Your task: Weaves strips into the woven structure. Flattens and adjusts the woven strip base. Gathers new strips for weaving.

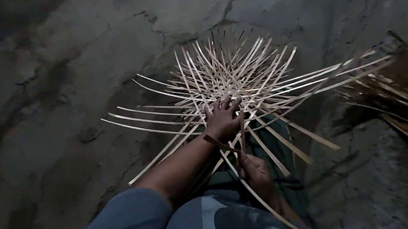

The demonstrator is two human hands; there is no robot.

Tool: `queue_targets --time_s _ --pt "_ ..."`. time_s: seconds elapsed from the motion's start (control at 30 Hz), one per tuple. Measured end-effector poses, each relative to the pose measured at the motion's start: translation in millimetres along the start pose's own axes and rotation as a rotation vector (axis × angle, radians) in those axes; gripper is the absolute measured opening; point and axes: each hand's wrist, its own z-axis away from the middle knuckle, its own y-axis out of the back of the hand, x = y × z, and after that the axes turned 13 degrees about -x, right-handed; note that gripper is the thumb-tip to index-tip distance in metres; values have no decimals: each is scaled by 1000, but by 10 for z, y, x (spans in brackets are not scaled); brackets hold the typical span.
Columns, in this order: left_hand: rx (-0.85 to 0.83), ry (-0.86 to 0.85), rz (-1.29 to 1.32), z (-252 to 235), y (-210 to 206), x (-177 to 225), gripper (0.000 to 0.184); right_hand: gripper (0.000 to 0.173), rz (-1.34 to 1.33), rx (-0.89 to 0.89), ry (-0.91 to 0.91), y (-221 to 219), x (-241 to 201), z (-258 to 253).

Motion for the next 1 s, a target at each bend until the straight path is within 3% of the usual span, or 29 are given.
queue_targets --time_s 0.33,0.57,0.6,0.67,0.7,0.77,0.8,0.87,0.93,1.0 --pt "-16 -19 11 -91 34 -40 62 36 -56 56 0 33 -74 434" --pt "-16 20 27 -159 161 -65 64 46 27 -170 238 396 -7 407" --pt "-4 44 46 -158 179 -78 67 46 109 -173 216 461 -79 475" --pt "26 109 78 -167 193 -89 79 64 188 -83 35 487 -225 691" --pt "35 128 82 -179 188 -93 82 61 180 6 -52 465 -240 770" --pt "37 132 83 -202 172 -96 82 34 136 169 -183 375 -200 834" --pt "37 131 81 -203 146 -94 80 32 126 177 -191 325 -168 842" --pt "54 124 76 -219 129 -75 77 33 263 52 -74 259 -111 762" --pt "56 126 71 -207 131 -66 76 38 466 -46 153 193 -35 582" --pt "54 132 62 -170 130 -67 76 39 620 -61 336 178 -17 350"
